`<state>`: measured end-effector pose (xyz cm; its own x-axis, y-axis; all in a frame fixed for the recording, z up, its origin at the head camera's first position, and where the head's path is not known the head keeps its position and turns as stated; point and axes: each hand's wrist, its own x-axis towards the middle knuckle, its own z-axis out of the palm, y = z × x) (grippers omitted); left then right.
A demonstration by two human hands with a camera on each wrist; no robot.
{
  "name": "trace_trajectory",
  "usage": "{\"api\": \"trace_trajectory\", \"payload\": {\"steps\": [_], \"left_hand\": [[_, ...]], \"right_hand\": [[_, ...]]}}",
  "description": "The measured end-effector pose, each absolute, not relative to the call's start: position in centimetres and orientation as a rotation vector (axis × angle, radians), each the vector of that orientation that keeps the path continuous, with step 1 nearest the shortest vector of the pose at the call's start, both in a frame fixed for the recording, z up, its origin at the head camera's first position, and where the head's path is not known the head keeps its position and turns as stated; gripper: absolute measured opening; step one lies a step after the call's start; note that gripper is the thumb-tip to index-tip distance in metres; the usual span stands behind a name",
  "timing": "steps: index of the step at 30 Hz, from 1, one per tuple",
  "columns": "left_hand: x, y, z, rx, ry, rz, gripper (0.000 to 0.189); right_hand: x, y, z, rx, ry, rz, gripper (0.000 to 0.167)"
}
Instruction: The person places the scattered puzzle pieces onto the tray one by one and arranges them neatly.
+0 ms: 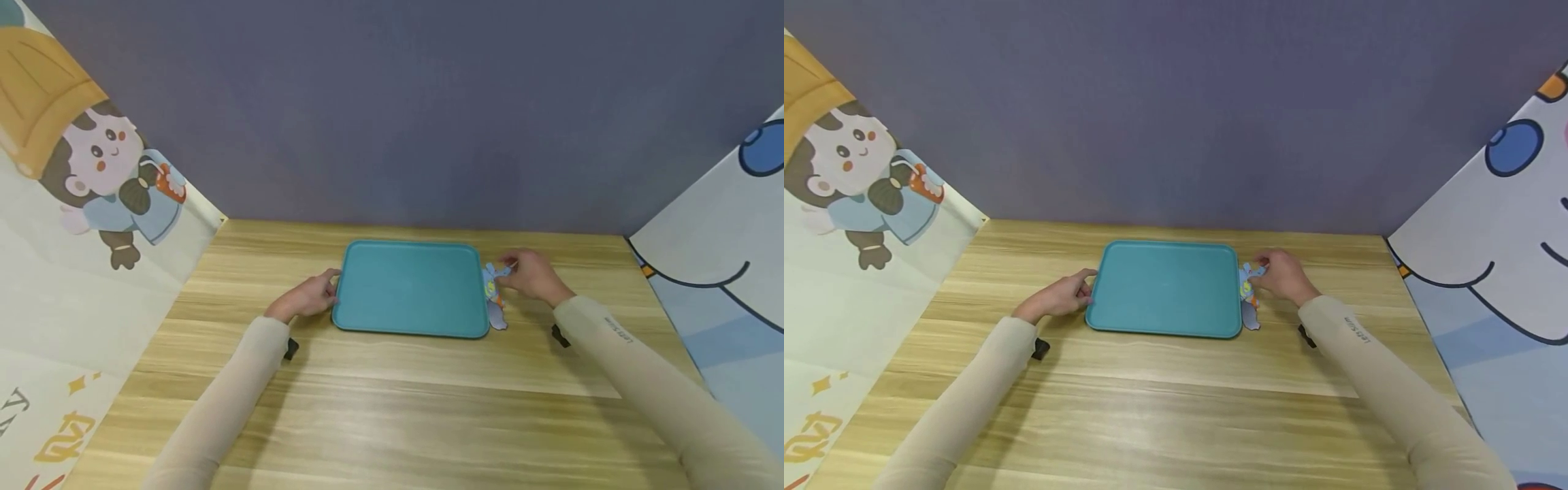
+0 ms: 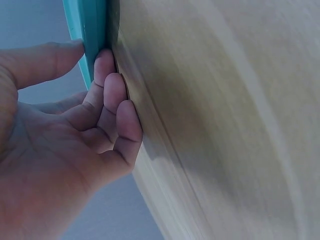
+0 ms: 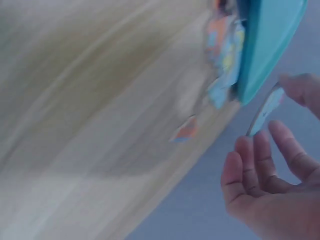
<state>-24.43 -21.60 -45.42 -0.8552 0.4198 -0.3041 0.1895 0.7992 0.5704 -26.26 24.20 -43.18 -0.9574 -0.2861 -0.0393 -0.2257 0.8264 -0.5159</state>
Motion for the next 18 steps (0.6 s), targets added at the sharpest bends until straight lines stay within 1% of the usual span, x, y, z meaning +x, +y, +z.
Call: {"api": "trace_trajectory", "payload": {"steps": [5, 18], "left_hand": [[-24.3, -21.5, -45.3, 0.458, 2.566, 0.760, 0.066], [-24.2, -21.8, -45.2, 0.478, 2.567, 0.745, 0.069]], "right_hand": [[-26.2, 22.3, -42.6, -0.515, 2.918, -0.866, 0.042], [-27.0, 16.6, -41.8, -0.683, 2.860, -0.909, 0.038]]}}
